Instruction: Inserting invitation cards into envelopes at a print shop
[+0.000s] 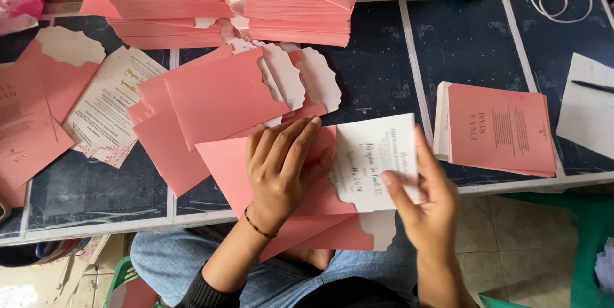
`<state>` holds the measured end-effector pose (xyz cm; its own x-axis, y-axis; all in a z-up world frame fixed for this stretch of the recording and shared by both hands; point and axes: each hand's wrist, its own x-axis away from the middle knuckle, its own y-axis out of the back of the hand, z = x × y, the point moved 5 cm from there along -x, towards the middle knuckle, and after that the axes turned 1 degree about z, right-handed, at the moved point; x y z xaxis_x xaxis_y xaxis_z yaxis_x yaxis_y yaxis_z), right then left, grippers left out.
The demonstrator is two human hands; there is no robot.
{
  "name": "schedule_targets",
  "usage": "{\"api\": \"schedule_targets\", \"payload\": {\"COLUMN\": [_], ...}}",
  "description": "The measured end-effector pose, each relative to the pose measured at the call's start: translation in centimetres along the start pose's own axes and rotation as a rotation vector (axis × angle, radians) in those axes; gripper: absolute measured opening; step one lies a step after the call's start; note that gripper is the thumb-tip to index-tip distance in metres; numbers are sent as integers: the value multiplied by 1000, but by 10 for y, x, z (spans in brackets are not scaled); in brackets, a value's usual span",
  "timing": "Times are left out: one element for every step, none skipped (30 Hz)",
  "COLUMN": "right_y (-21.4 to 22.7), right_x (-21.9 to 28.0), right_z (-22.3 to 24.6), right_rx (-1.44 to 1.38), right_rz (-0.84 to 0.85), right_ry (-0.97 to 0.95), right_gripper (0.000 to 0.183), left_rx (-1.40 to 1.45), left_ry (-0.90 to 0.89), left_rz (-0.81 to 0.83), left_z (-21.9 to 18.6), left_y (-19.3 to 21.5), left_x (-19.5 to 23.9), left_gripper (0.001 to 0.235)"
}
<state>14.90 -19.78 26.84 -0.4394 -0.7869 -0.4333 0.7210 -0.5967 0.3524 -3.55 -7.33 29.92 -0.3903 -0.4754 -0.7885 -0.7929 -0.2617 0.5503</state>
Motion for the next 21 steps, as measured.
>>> {"api": "schedule_targets", "payload": {"right_y": [-6,-13,-12,-12,-11,-9,-4,1,3,6,10,9,7,5,3,-4,-11,-11,-17,-24,-26], "right_x": [1,1,1,1,1,-1,-1,-1,-4,-7,-8,-8,-8,-8,-7,-6,-4,-5,-6,-7,-4], "right_z": [4,8,6,3,0,-2,-5,-8,-8,-11,-14,-18,-21,-24,-27,-28,-29,-26,-23,-20,-20], "right_rx": [25,51,50,-9,-65,-62,-56,-51,-46,-129,-212,-206,-215,-224,-218,-159,-100,-95,-104,-113,-108], "right_rz": [20,40,36,42,44,34,-10,-55,-69,-111,-149,-162,-142,-122,-137,-55,30,19,124,228,217], "right_ry": [4,7,10,-18,-46,-43,-61,-79,-78,-113,-149,-150,-122,-94,-93,-48,-7,-10,-16,-23,-26], "right_gripper": [77,75,75,72,69,69,72,75,75,73,71,71,67,64,64,66,69,69,71,75,75], "left_rx": [-12,-23,-23,4,36,41,-94,-229,-218,-114,-9,1,191,384,394,485,573,580,589,599,606], "left_ry": [4,7,3,44,80,72,139,205,194,323,455,447,618,784,773,839,908,901,931,960,954], "left_rz": [-5,-9,-12,48,107,105,77,49,48,32,20,25,86,154,161,145,129,138,133,128,137], "left_z": [-1,-2,-2,0,1,7,15,24,30,43,55,54,60,64,64,66,66,64,62,61,61], "left_y": [-1,-2,3,5,5,6,8,12,15,18,22,25,23,19,16,12,9,9,8,8,1], "left_x": [0,0,1,1,1,7,15,24,29,37,47,47,52,58,61,67,74,73,74,75,81], "left_gripper": [42,43,43,51,59,59,75,92,92,93,97,97,83,72,72,66,60,60,61,62,62]}}
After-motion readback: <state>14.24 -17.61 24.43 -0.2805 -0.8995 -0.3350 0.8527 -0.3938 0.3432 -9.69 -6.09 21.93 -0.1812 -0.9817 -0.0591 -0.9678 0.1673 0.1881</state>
